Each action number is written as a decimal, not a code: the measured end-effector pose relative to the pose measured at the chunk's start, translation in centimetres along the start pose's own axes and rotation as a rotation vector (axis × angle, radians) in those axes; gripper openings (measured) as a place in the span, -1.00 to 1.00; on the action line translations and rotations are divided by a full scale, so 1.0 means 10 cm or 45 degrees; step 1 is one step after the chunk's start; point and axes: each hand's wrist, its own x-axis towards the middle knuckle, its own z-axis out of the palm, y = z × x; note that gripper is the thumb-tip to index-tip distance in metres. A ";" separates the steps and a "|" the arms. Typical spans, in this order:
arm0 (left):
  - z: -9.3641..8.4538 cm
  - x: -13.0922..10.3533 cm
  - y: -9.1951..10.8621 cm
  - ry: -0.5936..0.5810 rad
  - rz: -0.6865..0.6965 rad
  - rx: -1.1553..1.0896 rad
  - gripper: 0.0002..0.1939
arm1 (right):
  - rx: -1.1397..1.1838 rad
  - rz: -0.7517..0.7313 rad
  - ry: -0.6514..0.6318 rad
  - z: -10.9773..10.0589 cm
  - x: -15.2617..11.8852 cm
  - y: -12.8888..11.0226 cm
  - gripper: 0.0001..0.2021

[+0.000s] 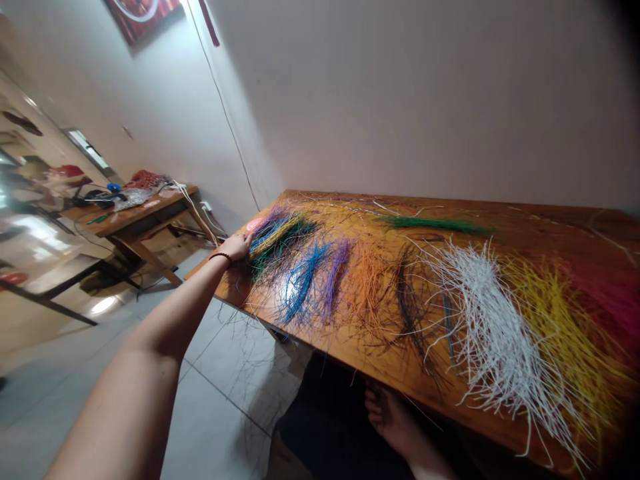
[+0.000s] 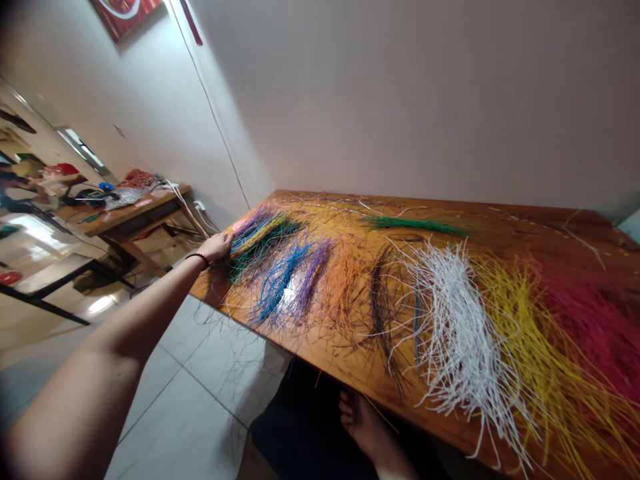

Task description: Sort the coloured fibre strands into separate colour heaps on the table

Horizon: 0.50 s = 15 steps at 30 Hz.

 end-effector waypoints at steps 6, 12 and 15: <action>-0.11 0.02 -0.02 0.161 -0.030 -0.017 -0.50 | -0.006 0.016 0.026 -0.04 0.02 0.01 -0.74; -0.08 0.11 0.07 0.177 0.050 -0.048 -0.65 | 0.031 0.031 0.052 -0.14 0.10 0.04 -0.71; -0.10 0.20 0.18 0.156 0.062 -0.079 -0.62 | 0.016 0.021 0.002 -0.19 0.12 0.05 -0.72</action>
